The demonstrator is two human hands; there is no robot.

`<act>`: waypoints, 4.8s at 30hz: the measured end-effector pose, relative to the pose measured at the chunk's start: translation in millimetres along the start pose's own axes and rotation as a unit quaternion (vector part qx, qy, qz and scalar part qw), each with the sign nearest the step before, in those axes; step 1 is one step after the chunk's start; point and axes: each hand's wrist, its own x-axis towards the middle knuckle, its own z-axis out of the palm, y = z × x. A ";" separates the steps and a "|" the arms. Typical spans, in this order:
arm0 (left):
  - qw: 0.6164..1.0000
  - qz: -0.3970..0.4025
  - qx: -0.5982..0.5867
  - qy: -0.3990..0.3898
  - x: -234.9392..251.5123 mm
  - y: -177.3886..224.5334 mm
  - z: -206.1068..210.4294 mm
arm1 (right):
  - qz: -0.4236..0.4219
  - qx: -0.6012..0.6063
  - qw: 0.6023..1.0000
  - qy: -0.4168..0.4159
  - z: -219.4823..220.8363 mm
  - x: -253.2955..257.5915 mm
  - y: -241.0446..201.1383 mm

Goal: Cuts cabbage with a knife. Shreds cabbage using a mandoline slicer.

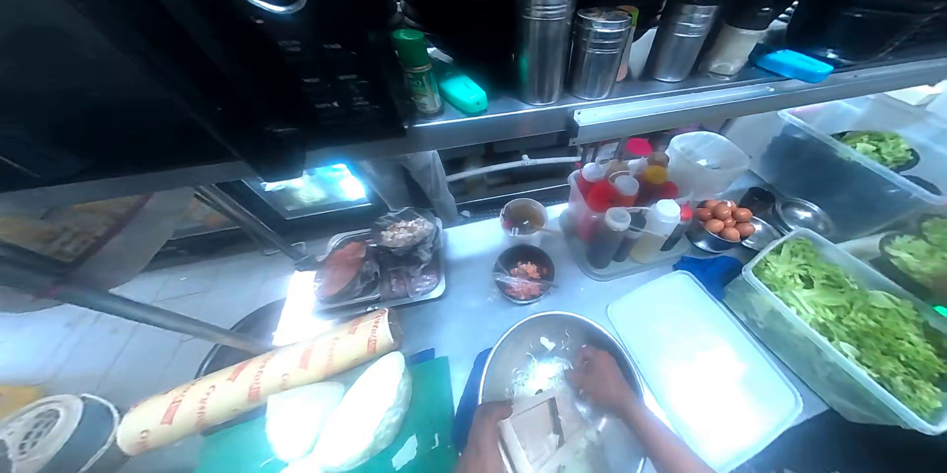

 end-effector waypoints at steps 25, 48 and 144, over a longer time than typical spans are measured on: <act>1.000 0.012 -0.010 -0.005 -3.3 -9.4 2.5 | 0.077 0.546 0.818 -0.164 -13.2 2.7 2.9; 0.998 -0.054 -0.004 -0.008 1.0 1.8 -7.3 | 0.075 0.614 0.772 -0.149 -32.9 -16.0 7.7; 0.970 -0.024 -0.166 0.175 39.1 -3.9 -55.5 | 0.015 -0.123 0.984 -0.126 -26.4 -61.0 -14.4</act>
